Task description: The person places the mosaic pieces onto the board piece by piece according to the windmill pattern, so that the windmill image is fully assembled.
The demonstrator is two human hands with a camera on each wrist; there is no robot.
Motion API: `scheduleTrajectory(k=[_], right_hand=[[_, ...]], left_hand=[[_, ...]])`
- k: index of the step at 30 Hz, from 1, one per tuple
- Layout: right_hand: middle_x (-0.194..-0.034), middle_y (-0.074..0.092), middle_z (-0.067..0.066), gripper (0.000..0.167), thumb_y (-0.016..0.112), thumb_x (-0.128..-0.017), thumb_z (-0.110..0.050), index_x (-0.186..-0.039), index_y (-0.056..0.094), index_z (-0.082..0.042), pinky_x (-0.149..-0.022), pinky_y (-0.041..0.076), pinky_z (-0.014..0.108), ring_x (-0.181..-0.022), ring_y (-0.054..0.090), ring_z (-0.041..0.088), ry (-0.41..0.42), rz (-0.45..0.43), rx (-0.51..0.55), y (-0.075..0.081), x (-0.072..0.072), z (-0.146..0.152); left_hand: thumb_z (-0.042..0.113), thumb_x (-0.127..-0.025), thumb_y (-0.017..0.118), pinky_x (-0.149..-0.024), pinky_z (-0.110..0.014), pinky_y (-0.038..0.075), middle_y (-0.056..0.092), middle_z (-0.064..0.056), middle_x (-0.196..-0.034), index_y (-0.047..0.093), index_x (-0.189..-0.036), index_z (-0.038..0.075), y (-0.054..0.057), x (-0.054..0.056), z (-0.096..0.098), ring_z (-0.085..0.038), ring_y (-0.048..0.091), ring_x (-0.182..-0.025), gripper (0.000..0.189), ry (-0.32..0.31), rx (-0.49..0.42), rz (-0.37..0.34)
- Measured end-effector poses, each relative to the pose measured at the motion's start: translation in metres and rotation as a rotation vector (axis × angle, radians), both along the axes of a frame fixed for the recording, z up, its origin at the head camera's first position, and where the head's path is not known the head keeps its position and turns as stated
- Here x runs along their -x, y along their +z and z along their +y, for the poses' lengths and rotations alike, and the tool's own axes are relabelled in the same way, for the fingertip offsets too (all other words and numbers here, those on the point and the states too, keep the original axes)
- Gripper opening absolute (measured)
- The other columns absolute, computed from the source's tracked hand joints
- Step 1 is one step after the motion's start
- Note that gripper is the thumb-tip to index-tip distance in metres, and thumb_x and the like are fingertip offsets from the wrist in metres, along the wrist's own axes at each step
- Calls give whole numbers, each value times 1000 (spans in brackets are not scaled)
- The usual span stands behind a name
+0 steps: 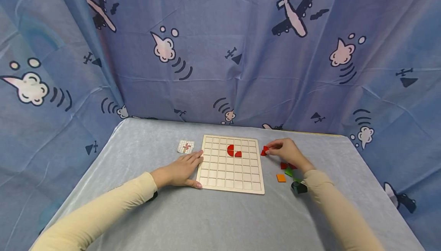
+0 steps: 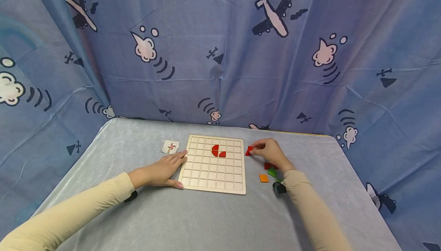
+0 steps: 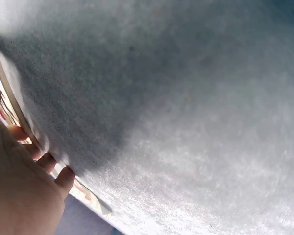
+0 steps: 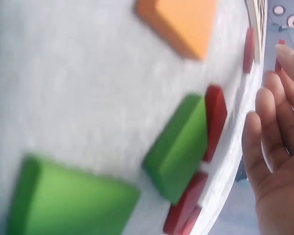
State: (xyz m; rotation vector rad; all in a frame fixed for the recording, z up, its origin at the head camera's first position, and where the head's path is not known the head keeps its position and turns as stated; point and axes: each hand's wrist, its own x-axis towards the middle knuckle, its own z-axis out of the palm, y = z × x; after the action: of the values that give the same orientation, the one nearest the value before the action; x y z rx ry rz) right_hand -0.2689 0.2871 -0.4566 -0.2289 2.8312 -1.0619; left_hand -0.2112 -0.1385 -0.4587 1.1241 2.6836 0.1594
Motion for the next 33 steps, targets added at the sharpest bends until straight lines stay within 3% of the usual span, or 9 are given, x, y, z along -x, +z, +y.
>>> scheduleTrajectory(k=[15,33], right_hand=[[-91,74,8,29,81,-82,-24,-106,76,-9,-65,51,26,-78,63,14,40,36,66,-2,-6,-35],[-83,71,5,25,82,-82,-21,-103,77,-8,-63,47,23,-72,57,12,83,50,61,-2,-5,-65]], left_hand=[[71,-86,54,-121,-54,27,12,-18,-167,24,-156,2,-1,-1,1,-35,20,-153,102,5,3,-4],[71,-87,53,-120,-54,28,13,-19,-166,25,-155,1,-3,-1,1,-36,21,-153,101,-3,-2,13]])
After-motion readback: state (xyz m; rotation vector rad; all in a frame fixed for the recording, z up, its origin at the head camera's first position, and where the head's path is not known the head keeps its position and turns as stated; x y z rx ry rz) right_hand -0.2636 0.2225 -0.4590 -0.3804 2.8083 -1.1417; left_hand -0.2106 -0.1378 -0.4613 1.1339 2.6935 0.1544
